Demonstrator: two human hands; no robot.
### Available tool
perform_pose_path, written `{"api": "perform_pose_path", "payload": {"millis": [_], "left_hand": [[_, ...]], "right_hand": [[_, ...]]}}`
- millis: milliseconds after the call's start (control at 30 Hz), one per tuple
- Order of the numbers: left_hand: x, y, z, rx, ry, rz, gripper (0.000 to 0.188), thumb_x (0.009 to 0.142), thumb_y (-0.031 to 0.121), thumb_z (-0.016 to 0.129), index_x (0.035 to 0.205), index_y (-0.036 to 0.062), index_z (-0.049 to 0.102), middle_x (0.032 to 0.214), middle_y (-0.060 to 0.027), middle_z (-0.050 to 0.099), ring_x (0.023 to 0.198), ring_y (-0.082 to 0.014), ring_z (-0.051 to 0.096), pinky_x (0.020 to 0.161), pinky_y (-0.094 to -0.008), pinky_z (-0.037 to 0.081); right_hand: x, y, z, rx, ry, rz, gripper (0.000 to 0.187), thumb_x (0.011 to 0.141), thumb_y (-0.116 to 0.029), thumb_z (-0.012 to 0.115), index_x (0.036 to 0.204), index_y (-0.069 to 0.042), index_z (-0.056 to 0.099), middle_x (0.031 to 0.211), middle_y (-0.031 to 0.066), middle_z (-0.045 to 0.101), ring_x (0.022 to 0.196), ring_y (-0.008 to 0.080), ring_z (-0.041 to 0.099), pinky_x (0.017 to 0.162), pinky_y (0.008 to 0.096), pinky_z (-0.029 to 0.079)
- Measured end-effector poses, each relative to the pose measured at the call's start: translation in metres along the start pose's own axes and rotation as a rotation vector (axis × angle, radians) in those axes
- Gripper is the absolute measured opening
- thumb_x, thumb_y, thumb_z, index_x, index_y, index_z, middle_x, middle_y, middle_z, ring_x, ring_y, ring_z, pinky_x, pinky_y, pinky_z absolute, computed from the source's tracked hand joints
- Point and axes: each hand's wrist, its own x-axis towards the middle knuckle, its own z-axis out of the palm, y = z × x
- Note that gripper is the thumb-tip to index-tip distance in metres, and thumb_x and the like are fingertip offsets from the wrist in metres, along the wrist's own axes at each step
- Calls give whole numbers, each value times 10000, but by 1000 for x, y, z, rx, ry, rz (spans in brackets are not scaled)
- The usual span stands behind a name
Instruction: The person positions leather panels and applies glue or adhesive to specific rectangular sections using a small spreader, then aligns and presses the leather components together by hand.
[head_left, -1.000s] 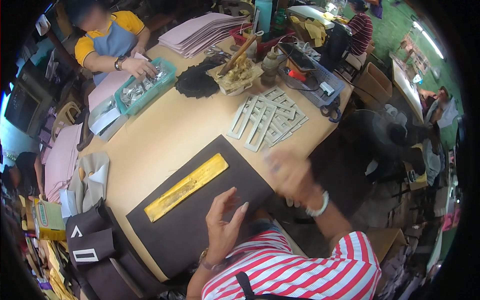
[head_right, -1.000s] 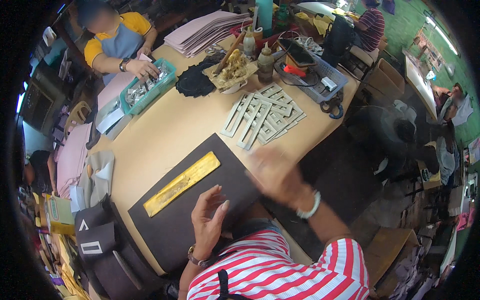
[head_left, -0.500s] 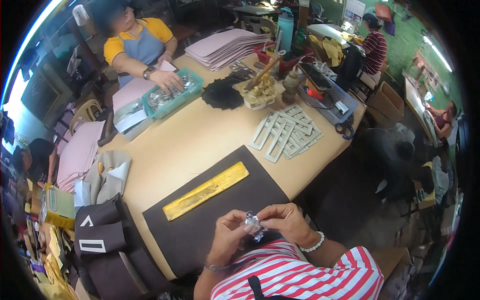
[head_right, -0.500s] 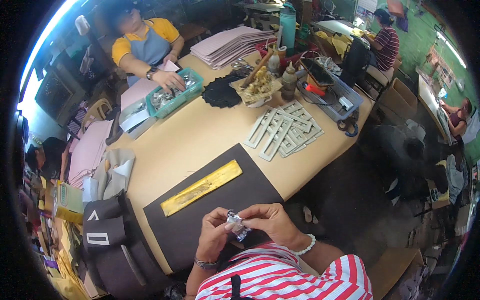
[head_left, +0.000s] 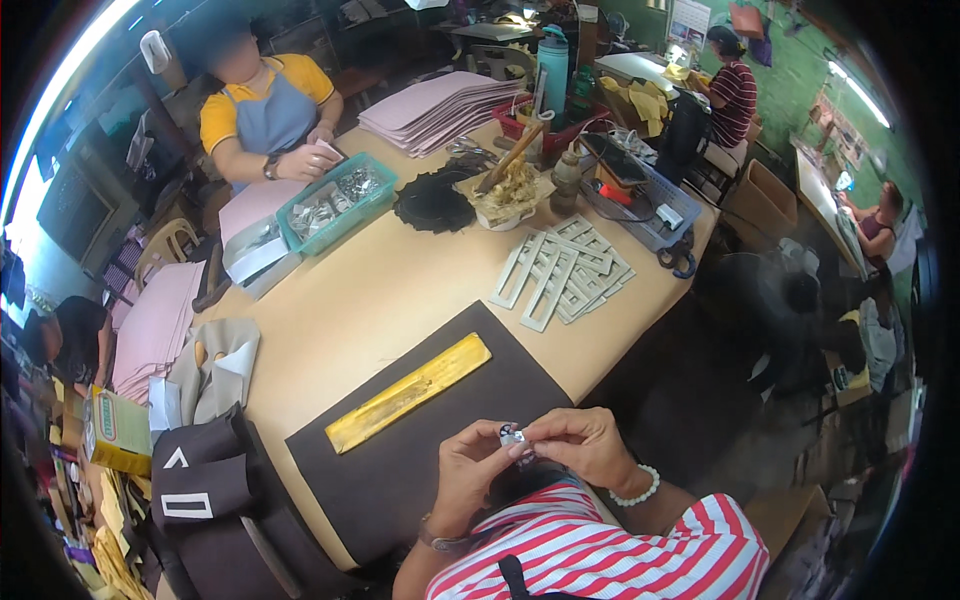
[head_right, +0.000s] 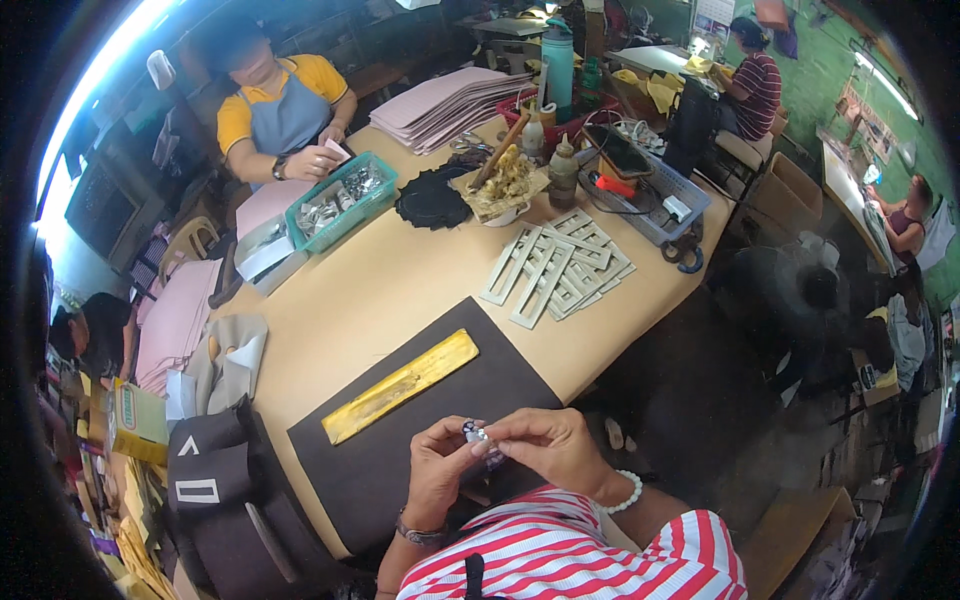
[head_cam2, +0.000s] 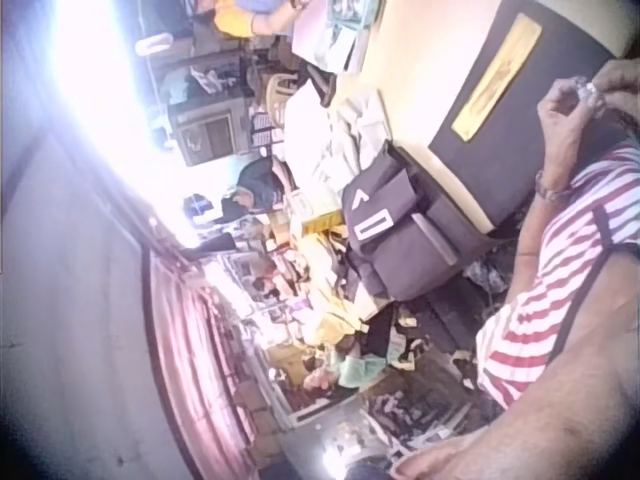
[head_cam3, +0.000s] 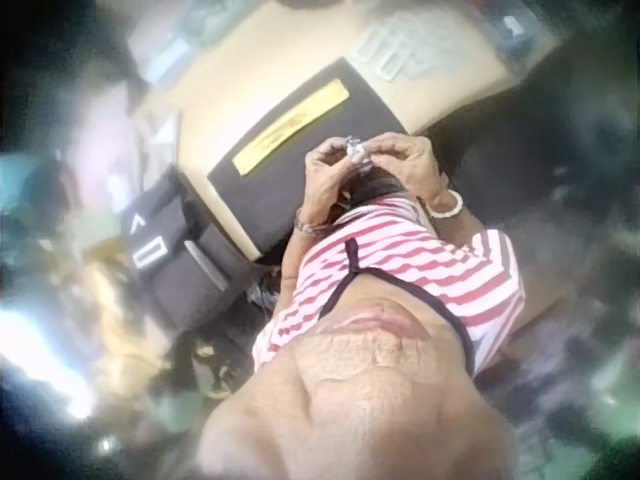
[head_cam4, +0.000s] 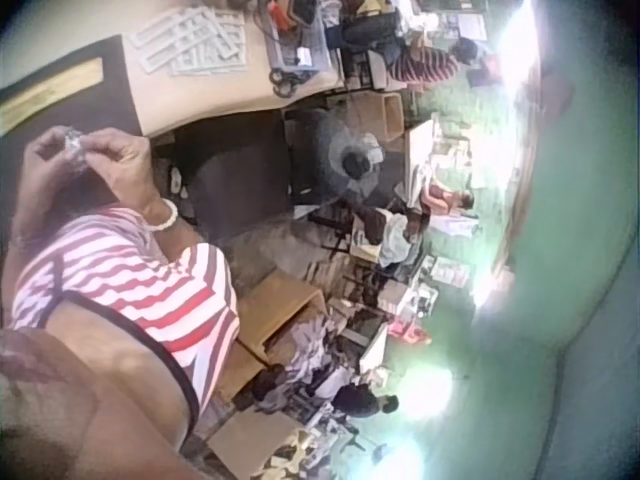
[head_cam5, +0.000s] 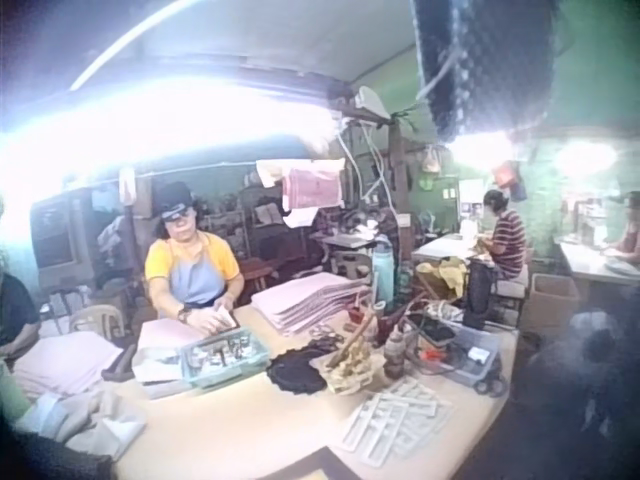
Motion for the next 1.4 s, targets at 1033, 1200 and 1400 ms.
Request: {"api": "perform_pose_path", "payload": {"millis": [1033,1200,1400], "left_hand": [[22,76,105,-745,-1229,396,405,749,-5,695,1111,-104,545,1034,-250,628,943,-288,618,832,-357,489],[0,104,103,-559,-1040,450,177,772,-30,589,923,-107,639,838,-248,667,867,-328,632,798,-374,501],[-11,94,101,-743,-1005,410,333,782,54,451,1024,-147,561,835,-270,659,993,-386,573,893,-429,452]], "right_hand": [[130,-34,-288,-940,1149,-494,263,744,-33,629,1004,-4,655,975,139,656,835,221,650,747,316,496],[171,-6,-348,-1270,1174,-325,266,720,-26,599,981,-22,648,849,168,661,833,315,641,773,379,492],[199,6,-385,-1281,1018,-80,363,768,-41,533,1127,-32,587,978,203,656,956,370,613,852,436,469]]}}
